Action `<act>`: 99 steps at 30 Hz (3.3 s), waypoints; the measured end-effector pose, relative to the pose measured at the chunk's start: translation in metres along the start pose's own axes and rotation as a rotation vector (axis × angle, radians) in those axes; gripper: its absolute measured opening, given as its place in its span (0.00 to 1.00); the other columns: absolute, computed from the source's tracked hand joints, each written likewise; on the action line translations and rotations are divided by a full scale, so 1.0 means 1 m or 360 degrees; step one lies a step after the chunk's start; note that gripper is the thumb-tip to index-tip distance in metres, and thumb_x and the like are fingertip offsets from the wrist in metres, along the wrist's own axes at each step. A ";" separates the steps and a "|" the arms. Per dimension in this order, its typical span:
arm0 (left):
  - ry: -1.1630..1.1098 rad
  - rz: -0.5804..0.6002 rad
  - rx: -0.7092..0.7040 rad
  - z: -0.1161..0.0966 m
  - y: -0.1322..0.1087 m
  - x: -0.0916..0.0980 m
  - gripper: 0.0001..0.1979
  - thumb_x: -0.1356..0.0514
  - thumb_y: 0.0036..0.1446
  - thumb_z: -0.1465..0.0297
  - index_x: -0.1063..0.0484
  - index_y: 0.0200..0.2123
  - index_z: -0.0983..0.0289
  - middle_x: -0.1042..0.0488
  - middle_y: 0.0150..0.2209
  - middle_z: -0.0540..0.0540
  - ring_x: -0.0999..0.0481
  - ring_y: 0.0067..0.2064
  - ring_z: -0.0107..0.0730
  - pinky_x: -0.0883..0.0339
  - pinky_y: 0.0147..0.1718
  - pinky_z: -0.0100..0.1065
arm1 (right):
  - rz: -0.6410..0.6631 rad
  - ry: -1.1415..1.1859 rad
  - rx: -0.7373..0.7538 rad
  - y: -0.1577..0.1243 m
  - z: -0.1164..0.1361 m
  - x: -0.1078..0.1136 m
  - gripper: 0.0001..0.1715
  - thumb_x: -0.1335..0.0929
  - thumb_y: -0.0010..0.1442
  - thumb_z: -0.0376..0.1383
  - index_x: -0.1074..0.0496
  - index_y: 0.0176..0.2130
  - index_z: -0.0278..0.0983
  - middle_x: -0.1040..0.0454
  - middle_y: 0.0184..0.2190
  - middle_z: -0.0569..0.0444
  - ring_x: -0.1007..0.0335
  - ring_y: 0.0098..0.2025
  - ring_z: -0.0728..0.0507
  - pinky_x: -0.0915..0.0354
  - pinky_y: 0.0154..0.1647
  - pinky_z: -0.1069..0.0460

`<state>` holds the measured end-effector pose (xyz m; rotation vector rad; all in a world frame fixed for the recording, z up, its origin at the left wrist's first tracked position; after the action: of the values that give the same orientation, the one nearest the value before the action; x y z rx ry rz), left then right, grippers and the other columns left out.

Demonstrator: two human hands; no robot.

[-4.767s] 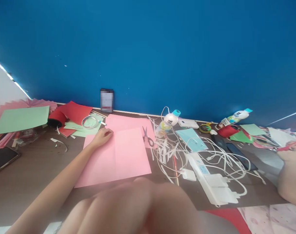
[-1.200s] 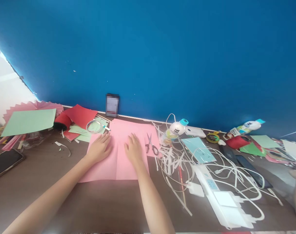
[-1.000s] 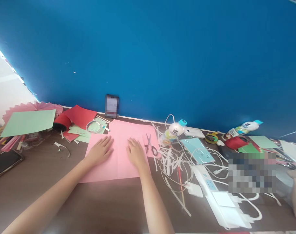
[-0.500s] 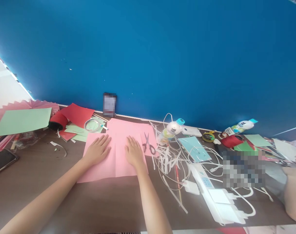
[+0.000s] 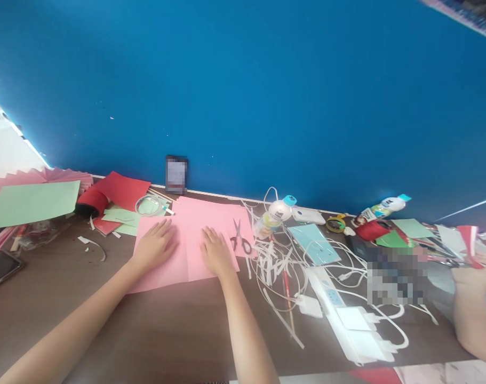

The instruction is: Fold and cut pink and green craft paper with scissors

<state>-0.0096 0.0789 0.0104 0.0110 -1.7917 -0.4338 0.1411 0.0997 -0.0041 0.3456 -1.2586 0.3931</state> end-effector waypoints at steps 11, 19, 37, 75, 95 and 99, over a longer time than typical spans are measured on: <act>-0.0036 0.0095 0.0094 0.007 -0.006 -0.021 0.27 0.58 0.60 0.59 0.47 0.60 0.63 0.49 0.62 0.58 0.50 0.62 0.42 0.53 0.58 0.43 | -0.0037 -0.0060 -0.0149 0.004 -0.010 -0.008 0.29 0.52 0.64 0.40 0.55 0.62 0.36 0.56 0.63 0.55 0.64 0.64 0.46 0.65 0.63 0.45; 0.0038 0.0110 0.0158 0.006 -0.009 -0.019 0.28 0.59 0.60 0.58 0.48 0.60 0.65 0.49 0.62 0.59 0.51 0.62 0.42 0.54 0.59 0.43 | 0.0009 -0.0070 -0.0226 0.004 -0.011 -0.009 0.30 0.53 0.64 0.40 0.57 0.63 0.36 0.58 0.64 0.56 0.67 0.65 0.47 0.66 0.63 0.47; 0.0083 0.0088 0.0059 -0.007 -0.009 -0.024 0.27 0.59 0.60 0.60 0.48 0.60 0.66 0.47 0.61 0.59 0.49 0.62 0.41 0.53 0.58 0.42 | 0.0070 -0.0117 -0.0143 0.005 -0.011 -0.012 0.31 0.52 0.63 0.41 0.58 0.63 0.35 0.59 0.64 0.55 0.69 0.65 0.47 0.67 0.63 0.47; 0.0082 0.0068 0.0126 -0.005 -0.013 -0.020 0.27 0.60 0.60 0.62 0.48 0.59 0.68 0.47 0.61 0.61 0.49 0.62 0.41 0.52 0.58 0.42 | 0.0129 -0.0165 -0.0261 0.001 -0.017 -0.010 0.29 0.52 0.63 0.39 0.58 0.63 0.38 0.58 0.64 0.57 0.67 0.65 0.47 0.67 0.63 0.46; 0.0059 0.0130 0.0070 -0.001 -0.013 -0.023 0.28 0.60 0.60 0.59 0.51 0.61 0.65 0.49 0.62 0.58 0.50 0.62 0.39 0.54 0.59 0.40 | 0.0138 -0.0141 -0.0182 0.002 -0.018 -0.010 0.30 0.52 0.64 0.41 0.58 0.63 0.38 0.59 0.64 0.57 0.67 0.65 0.47 0.66 0.63 0.46; 0.0060 0.0107 0.0107 0.000 -0.014 -0.023 0.28 0.60 0.60 0.60 0.52 0.61 0.65 0.49 0.62 0.58 0.50 0.62 0.39 0.53 0.59 0.41 | 0.0139 -0.0157 -0.0205 0.003 -0.018 -0.010 0.29 0.52 0.63 0.40 0.58 0.63 0.38 0.58 0.64 0.56 0.67 0.65 0.47 0.66 0.63 0.46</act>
<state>-0.0067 0.0712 -0.0153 0.0054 -1.7635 -0.3232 0.1522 0.1095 -0.0183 0.2031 -1.3919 0.3709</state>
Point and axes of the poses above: each hand's wrist, its own y-axis towards the middle knuckle, its own x-axis out of the back of the hand, z = x × y, the point moved 10 cm from there along y, towards the middle knuckle
